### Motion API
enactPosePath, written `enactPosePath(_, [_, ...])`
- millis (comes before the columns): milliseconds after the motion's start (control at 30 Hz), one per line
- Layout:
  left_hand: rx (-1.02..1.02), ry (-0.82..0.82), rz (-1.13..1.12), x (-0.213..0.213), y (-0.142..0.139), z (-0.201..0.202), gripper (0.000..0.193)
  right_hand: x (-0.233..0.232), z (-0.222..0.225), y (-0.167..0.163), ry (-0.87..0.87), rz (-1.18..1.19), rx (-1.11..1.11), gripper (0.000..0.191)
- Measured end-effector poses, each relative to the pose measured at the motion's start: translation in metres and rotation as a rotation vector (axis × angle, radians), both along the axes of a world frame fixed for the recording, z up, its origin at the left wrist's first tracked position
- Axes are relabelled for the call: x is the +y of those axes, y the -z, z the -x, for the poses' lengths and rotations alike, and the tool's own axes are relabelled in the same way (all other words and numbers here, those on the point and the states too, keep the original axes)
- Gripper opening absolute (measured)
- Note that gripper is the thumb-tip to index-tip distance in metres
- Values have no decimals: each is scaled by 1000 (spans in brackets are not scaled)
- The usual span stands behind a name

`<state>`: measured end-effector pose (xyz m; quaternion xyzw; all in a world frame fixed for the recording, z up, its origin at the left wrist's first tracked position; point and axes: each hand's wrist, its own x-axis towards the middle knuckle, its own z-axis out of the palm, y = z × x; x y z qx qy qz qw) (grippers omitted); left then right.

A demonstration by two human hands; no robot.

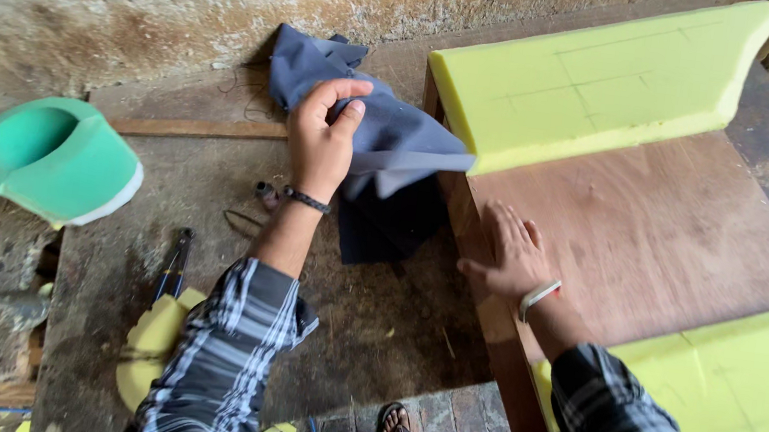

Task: The person sews a grey fabric piece by hand, then places a yellow foam cushion on a wooden board. They drape the grey fabric over the foam, pull it taut, and secure it to the underside using a pneumatic staple gun. They trim excess fabric with scissors and continue stapling around the edges to create a tufted finish.

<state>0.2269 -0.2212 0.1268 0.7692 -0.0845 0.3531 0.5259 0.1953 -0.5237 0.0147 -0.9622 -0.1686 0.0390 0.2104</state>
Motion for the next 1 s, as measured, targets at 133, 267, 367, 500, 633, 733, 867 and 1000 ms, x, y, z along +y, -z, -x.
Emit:
enactPosePath(133, [103, 210, -5, -28, -39, 69, 16, 27, 27, -5, -173, -1203, 217, 113])
enactPosePath(267, [279, 302, -68, -56, -55, 123, 21, 21, 94, -22, -25, -1375, 127, 72])
enactPosePath(367, [374, 447, 59, -72, -73, 158, 27, -11, 147, -49, -8, -1342, 340, 53])
enactPosePath(500, [383, 593, 113, -113, -92, 221, 43, -66, 212, -79, -202, -982, 62, 52])
enactPosePath(633, [262, 628, -114, -165, -109, 291, 77, -100, 256, -87, 1, -871, -355, 32])
enactPosePath(733, [199, 431, -597, -190, -115, 339, 110, -137, 278, -94, 29, -1260, -254, 32])
enactPosePath(867, [376, 206, -748, -227, -102, 378, 121, -204, 293, -120, 50, -744, -468, 33])
enactPosePath(1000, [-181, 195, -645, -292, -50, 413, 135, -215, 300, -132, 121, -936, -206, 16])
